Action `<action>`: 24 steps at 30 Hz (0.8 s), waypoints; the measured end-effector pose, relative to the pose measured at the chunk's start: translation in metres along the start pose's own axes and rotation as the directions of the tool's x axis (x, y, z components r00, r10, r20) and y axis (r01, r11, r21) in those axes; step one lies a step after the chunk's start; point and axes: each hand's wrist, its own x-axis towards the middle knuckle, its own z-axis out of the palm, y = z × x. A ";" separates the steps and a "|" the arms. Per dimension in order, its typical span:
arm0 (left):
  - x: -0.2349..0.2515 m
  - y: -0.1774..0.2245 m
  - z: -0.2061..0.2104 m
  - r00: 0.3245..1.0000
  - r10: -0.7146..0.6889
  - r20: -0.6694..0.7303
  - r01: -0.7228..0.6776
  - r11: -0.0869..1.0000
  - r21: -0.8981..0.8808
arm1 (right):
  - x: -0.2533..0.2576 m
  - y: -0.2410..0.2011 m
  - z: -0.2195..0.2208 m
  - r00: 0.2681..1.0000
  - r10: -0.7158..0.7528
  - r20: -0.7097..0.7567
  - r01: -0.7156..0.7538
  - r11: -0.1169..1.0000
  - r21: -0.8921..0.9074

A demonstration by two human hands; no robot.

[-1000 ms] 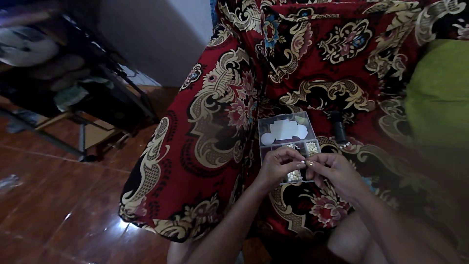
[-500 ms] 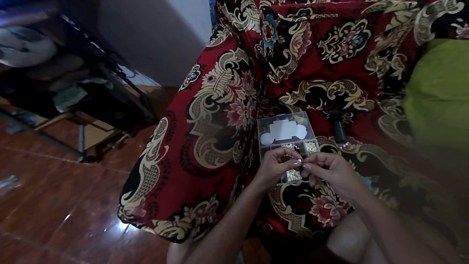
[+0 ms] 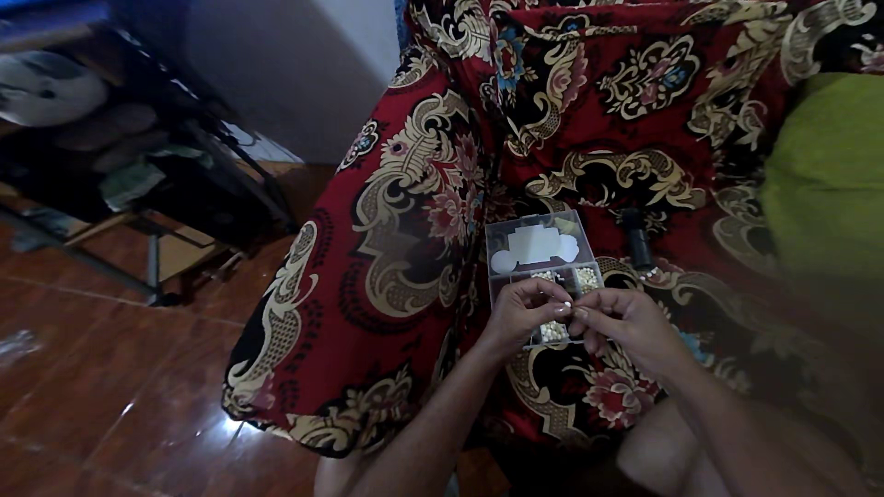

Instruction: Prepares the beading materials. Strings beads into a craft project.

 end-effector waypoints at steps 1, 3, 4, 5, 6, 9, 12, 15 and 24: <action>0.000 0.000 0.000 1.000 0.000 0.002 0.000 1.000 0.003 | 0.000 0.000 0.000 1.000 -0.002 -0.002 0.002 1.000 -0.001; 0.000 0.000 0.000 1.000 -0.003 0.005 0.003 1.000 0.003 | 0.000 0.000 0.000 1.000 -0.004 -0.006 0.004 1.000 -0.005; 0.000 0.000 0.000 1.000 -0.005 0.006 0.005 1.000 0.002 | 0.000 0.000 0.000 1.000 -0.004 -0.006 0.004 1.000 -0.006; 0.000 0.000 0.000 1.000 -0.005 0.006 0.005 1.000 0.004 | 0.000 0.000 0.000 1.000 -0.001 -0.004 0.001 1.000 -0.005; 0.000 0.001 0.000 1.000 -0.002 0.005 0.002 1.000 0.007 | 0.000 0.000 0.000 1.000 0.006 -0.002 -0.006 1.000 -0.003; 0.000 0.000 0.000 1.000 0.010 0.006 -0.011 1.000 0.017 | -0.001 -0.001 0.000 1.000 0.014 0.002 -0.014 1.000 0.008; 0.001 -0.001 -0.001 0.999 0.050 0.017 -0.050 0.998 0.041 | -0.001 -0.002 0.002 1.000 0.024 -0.012 -0.024 1.000 0.003; 0.001 -0.002 -0.002 0.993 0.116 0.027 -0.118 0.989 0.090 | 0.000 -0.001 0.002 1.000 0.029 -0.011 -0.029 0.999 -0.013; 0.000 -0.005 -0.003 0.963 0.268 0.017 -0.263 0.925 0.275 | 0.000 -0.001 0.000 0.999 0.039 0.000 -0.039 0.999 0.036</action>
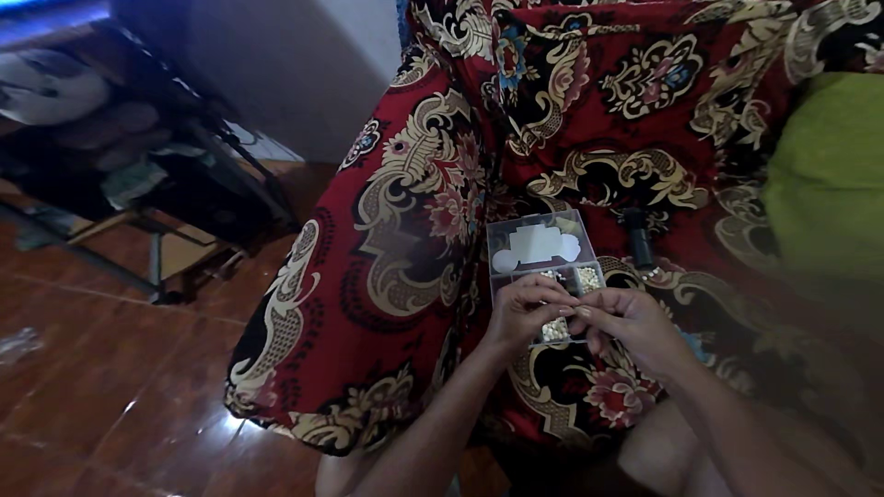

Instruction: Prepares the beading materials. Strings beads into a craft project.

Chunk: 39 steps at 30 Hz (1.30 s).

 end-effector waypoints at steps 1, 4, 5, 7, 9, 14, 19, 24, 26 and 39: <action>0.000 0.000 0.000 1.000 0.006 0.001 -0.006 1.000 -0.004 | 0.000 0.000 -0.001 1.000 -0.001 0.011 0.000 1.000 0.005; 0.001 0.001 0.001 1.000 0.010 0.017 -0.010 1.000 0.000 | 0.001 0.000 -0.003 0.997 0.013 0.071 -0.012 1.000 -0.007; 0.001 0.002 0.001 1.000 0.003 0.022 -0.003 1.000 0.007 | 0.001 0.000 -0.003 0.996 0.017 0.087 -0.016 1.000 -0.013; 0.001 0.003 0.002 0.999 -0.015 0.031 0.015 1.000 0.004 | 0.001 0.000 -0.002 0.995 0.013 0.095 -0.012 1.000 -0.010; 0.001 0.006 0.001 0.998 -0.048 0.036 0.049 0.999 -0.015 | 0.001 0.001 -0.002 0.996 0.007 0.085 -0.007 1.000 0.001; 0.002 0.009 -0.001 0.992 -0.114 0.062 0.118 0.991 -0.068 | 0.000 0.000 -0.002 0.998 -0.005 0.061 0.003 0.999 0.032; 0.002 0.009 -0.001 0.986 -0.141 0.090 0.149 0.986 -0.081 | -0.001 -0.001 -0.001 0.997 0.015 0.070 -0.015 1.000 -0.002; 0.002 0.008 0.000 0.989 -0.121 0.085 0.124 0.992 -0.036 | 0.000 0.000 0.000 0.998 -0.009 0.060 0.020 0.984 -0.177; 0.002 0.008 0.000 0.992 -0.106 0.068 0.106 0.994 0.007 | 0.001 0.003 0.000 0.997 -0.042 0.070 0.055 0.978 -0.201; 0.006 0.022 -0.018 0.939 -0.167 -0.300 0.101 0.969 -0.225 | 0.012 -0.005 -0.104 0.967 -0.171 -0.186 -0.110 0.378 -0.919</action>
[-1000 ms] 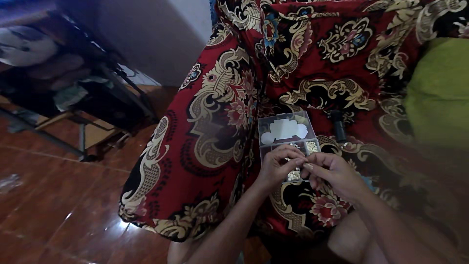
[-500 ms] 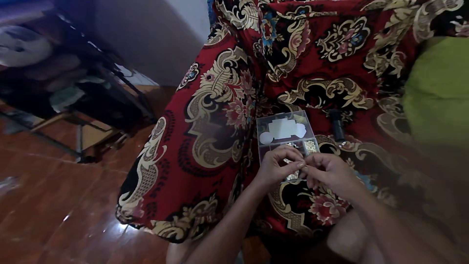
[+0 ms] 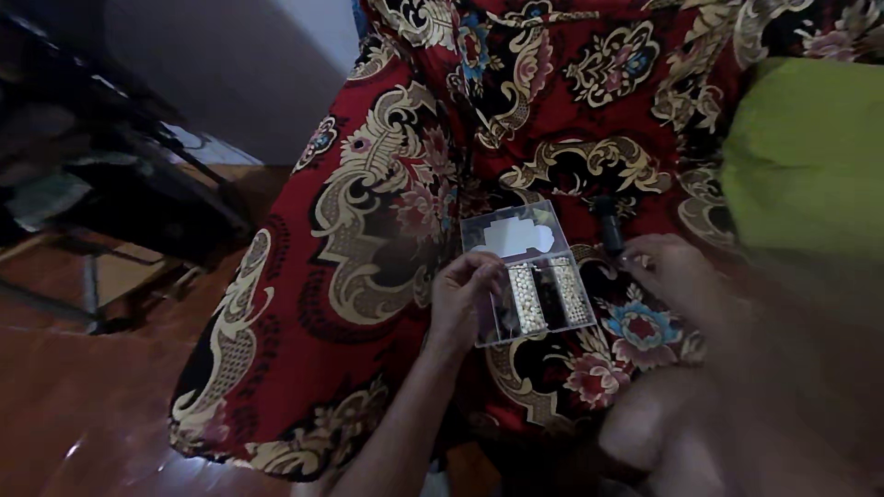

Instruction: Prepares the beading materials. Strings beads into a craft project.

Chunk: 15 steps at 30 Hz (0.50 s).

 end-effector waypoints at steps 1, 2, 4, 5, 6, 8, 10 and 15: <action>-0.001 0.000 0.001 1.000 0.005 0.008 -0.004 1.000 -0.016 | 0.001 0.004 -0.002 0.997 0.072 -0.016 -0.073 0.995 -0.065; -0.002 0.000 0.003 1.000 0.009 0.024 -0.008 1.000 -0.022 | 0.001 0.004 -0.002 0.990 0.136 -0.026 -0.138 0.984 -0.110; -0.006 -0.001 0.007 0.996 0.027 0.081 -0.028 1.000 0.010 | 0.001 -0.001 0.000 0.988 0.146 -0.049 -0.150 0.984 -0.095; -0.009 -0.001 0.010 0.993 0.038 0.116 -0.044 0.998 0.044 | 0.000 -0.007 0.003 0.993 0.098 -0.061 -0.099 0.995 -0.019; -0.011 -0.002 0.012 0.987 0.048 0.150 -0.060 0.995 0.076 | -0.002 -0.014 0.008 0.997 0.024 -0.079 -0.017 0.996 0.089; -0.014 -0.003 0.014 0.971 0.074 0.227 -0.106 0.986 0.129 | -0.009 -0.033 0.020 0.990 -0.114 -0.078 0.136 0.905 0.403; -0.015 -0.008 0.016 0.950 0.124 0.288 -0.174 0.972 0.156 | -0.019 -0.060 0.027 0.969 -0.245 0.013 0.151 0.637 0.756; -0.017 -0.014 0.018 0.939 0.202 0.277 -0.260 0.946 0.195 | -0.034 -0.093 0.035 0.953 -0.295 0.067 0.067 0.423 0.904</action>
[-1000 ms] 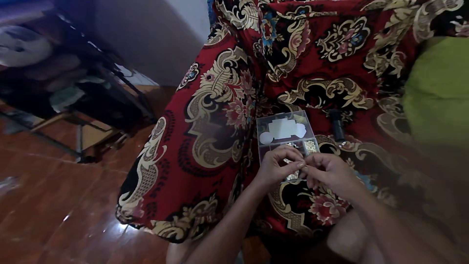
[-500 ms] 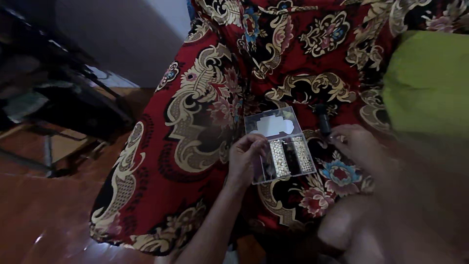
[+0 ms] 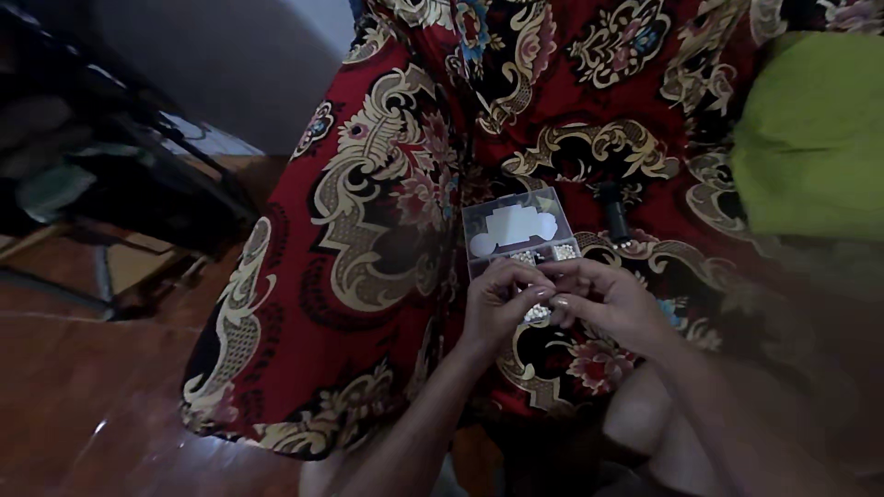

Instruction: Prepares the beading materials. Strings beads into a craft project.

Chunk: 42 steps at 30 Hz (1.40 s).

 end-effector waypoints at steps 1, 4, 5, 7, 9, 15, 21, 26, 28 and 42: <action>0.000 0.000 0.000 1.000 -0.014 -0.020 0.014 1.000 0.011 | 0.000 0.001 0.000 0.999 0.021 -0.033 -0.023 0.999 -0.048; 0.001 -0.002 -0.001 0.996 -0.086 -0.037 0.088 0.995 0.050 | 0.001 0.003 -0.004 0.993 0.053 -0.104 -0.068 0.986 -0.152; 0.002 -0.003 -0.002 0.992 -0.121 -0.027 0.122 0.990 0.073 | 0.002 0.003 -0.006 0.991 0.054 -0.121 -0.074 0.983 -0.166; 0.003 -0.006 -0.004 0.979 -0.205 0.008 0.200 0.963 0.183 | 0.002 0.003 -0.009 0.985 0.057 -0.162 -0.087 0.978 -0.189; 0.002 -0.010 -0.007 0.958 -0.272 0.086 0.206 0.868 0.451 | 0.003 0.005 -0.012 0.979 0.058 -0.195 -0.102 0.970 -0.220; -0.003 -0.013 0.003 0.880 -0.377 0.290 -0.049 0.535 0.843 | 0.004 0.007 -0.015 0.977 0.052 -0.209 -0.104 0.964 -0.246; -0.006 -0.016 0.011 0.864 -0.413 0.288 -0.069 0.469 0.880 | 0.004 0.008 -0.012 0.977 0.061 -0.206 -0.109 0.967 -0.232; -0.006 -0.018 0.010 0.868 -0.413 0.276 -0.077 0.437 0.896 | 0.004 0.008 -0.009 0.979 0.050 -0.198 -0.100 0.963 -0.252; -0.006 -0.020 0.009 0.885 -0.384 0.264 -0.067 0.456 0.888 | 0.003 0.009 -0.008 0.979 0.048 -0.196 -0.102 0.956 -0.274; 0.007 -0.008 -0.004 0.757 -0.627 0.183 0.650 0.693 -0.312 | 0.003 0.010 0.002 0.977 0.021 -0.211 -0.083 0.953 -0.290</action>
